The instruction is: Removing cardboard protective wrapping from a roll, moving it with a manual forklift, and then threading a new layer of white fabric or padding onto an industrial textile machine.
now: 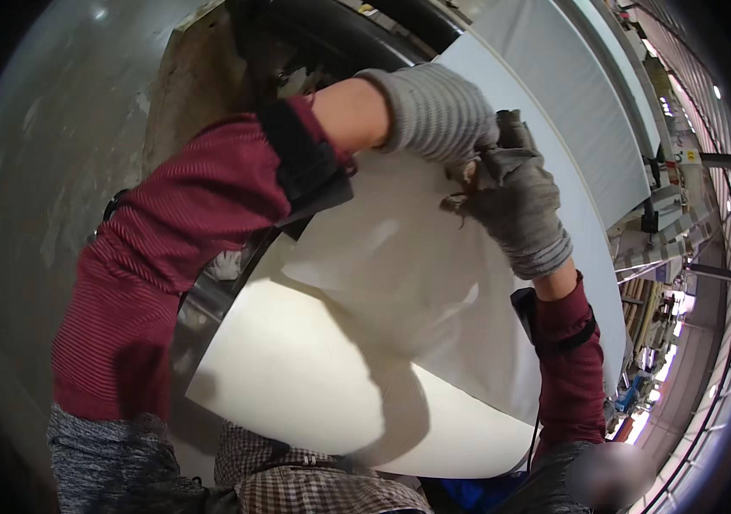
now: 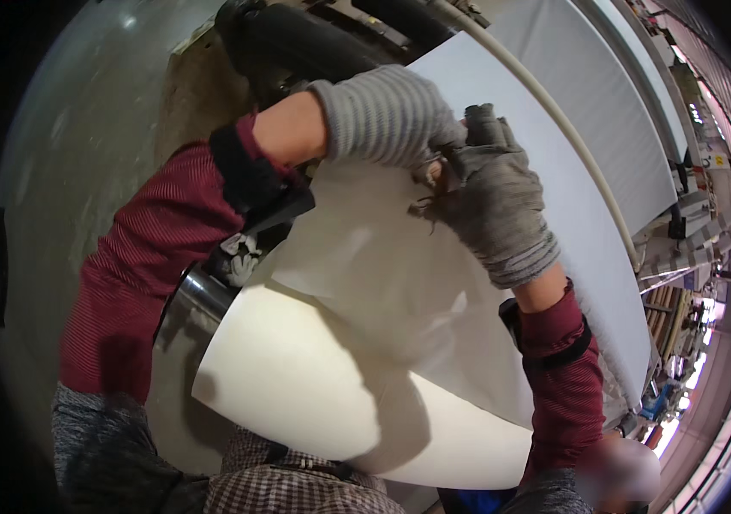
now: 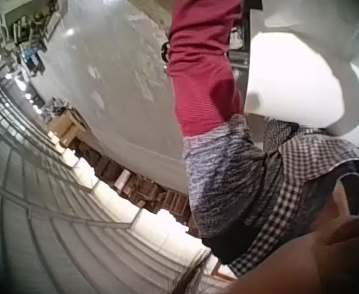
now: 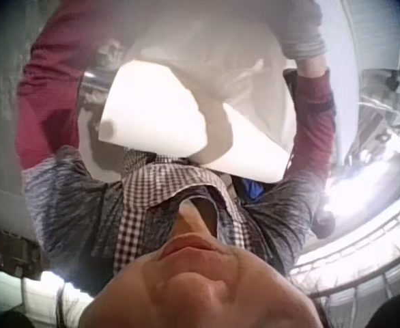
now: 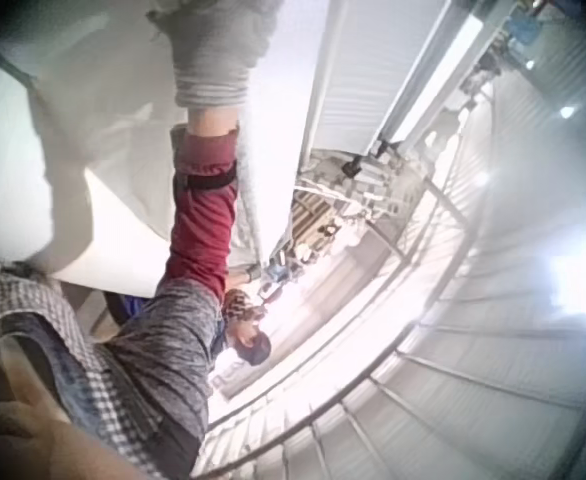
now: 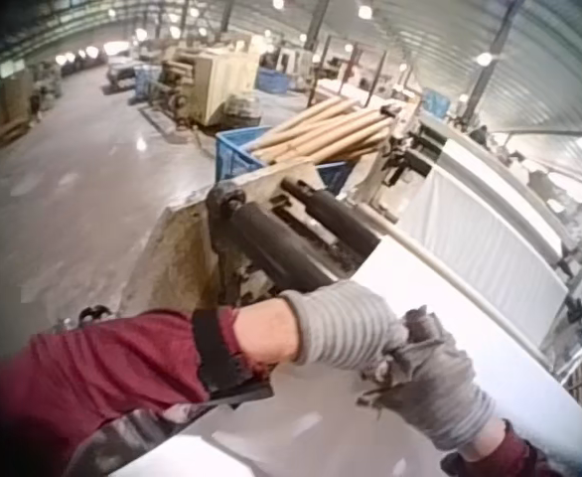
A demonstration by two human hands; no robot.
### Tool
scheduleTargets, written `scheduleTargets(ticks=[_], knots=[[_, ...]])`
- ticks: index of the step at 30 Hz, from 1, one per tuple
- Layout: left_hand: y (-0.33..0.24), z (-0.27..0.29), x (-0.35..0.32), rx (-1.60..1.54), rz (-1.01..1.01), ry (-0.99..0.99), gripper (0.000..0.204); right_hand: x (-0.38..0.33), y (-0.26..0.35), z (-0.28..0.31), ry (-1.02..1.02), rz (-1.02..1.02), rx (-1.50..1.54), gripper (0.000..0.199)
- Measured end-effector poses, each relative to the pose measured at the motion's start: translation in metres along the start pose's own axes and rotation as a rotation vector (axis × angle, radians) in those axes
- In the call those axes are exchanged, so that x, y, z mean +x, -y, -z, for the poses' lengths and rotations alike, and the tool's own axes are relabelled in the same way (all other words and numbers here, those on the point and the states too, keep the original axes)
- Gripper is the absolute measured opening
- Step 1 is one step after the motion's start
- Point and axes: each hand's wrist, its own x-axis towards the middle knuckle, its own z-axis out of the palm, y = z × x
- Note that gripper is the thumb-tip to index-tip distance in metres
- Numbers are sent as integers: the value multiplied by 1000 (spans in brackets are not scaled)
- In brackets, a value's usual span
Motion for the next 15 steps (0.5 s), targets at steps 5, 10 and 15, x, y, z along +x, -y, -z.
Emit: scheduleTargets(ticks=[5, 10, 15], knots=[[15, 70, -33, -636, 248, -291, 19, 4, -11, -9, -142, 140, -38, 42], [12, -42, -113, -452, 422, -482, 35, 3, -20, -17, -118, 117, 6, 40], [-8, -82, -124, -777, 656, -365, 22, 3, -18, -21, -149, -14, 137, 35]])
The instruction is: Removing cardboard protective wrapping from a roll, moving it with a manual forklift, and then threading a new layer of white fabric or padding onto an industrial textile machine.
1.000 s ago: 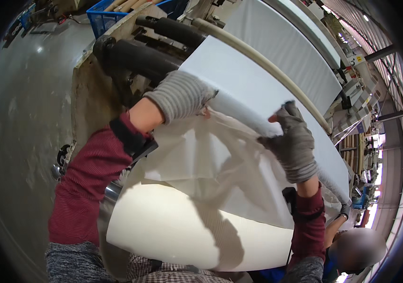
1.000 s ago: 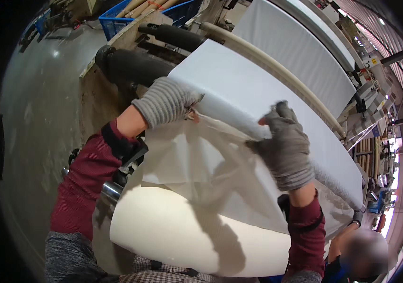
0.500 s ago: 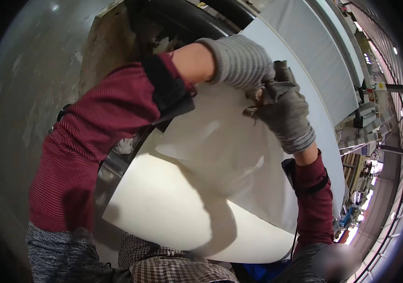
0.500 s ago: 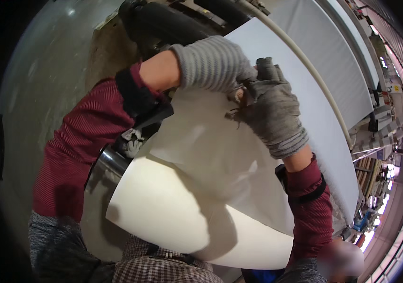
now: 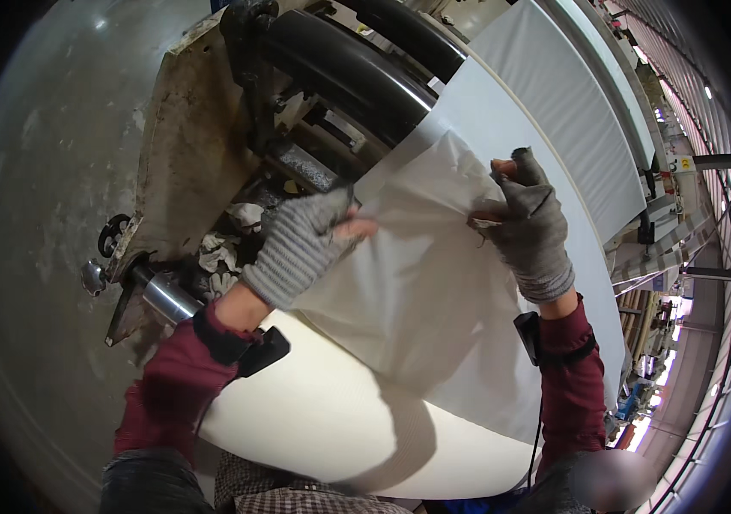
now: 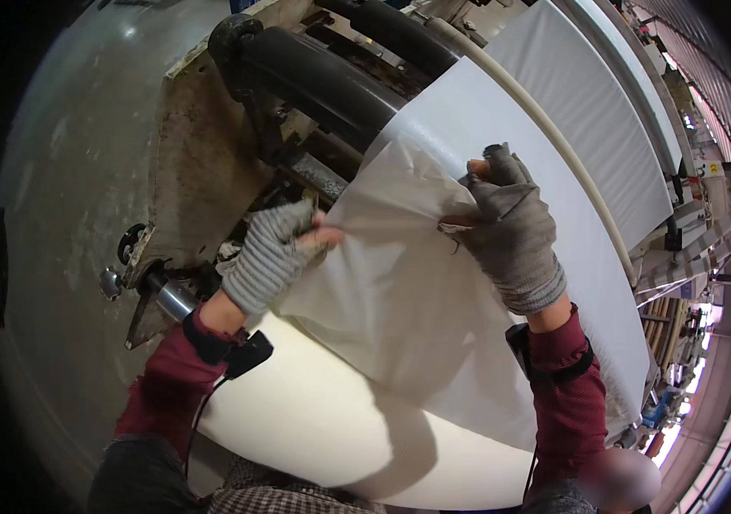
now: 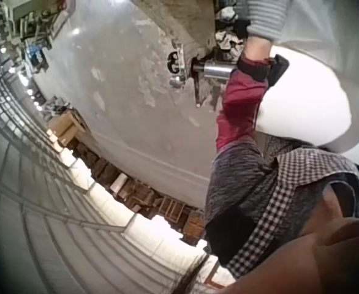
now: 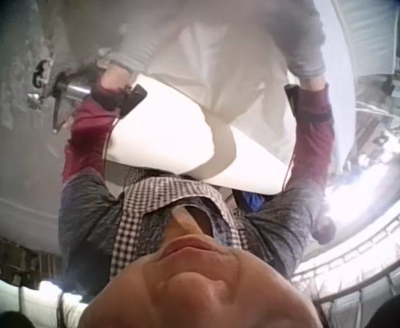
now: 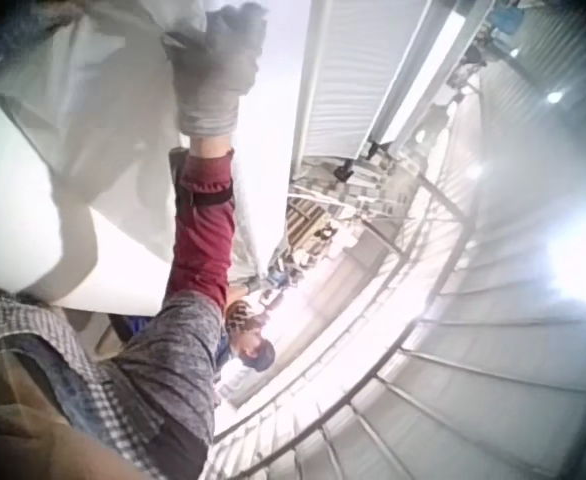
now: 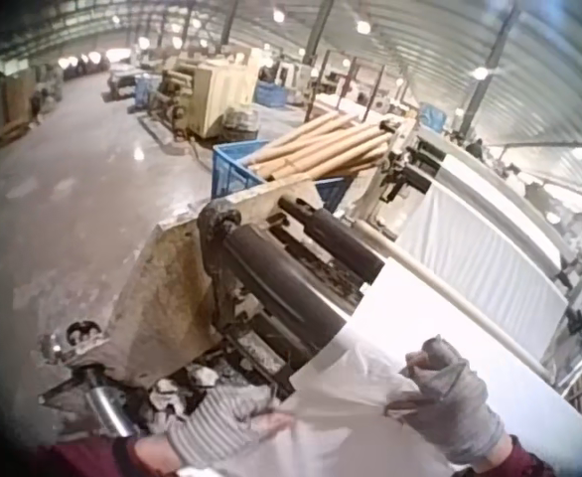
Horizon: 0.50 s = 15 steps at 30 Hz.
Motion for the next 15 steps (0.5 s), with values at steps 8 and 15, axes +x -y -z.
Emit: scheduleTargets(ticks=[8, 15], knots=[[37, 7, 55, -284, -103, 224, 17, 14, -14, 8, 66, -40, 13, 31], [101, -5, 77, -920, -179, 308, 29, 23, -16, 3, 74, -56, 162, 33]])
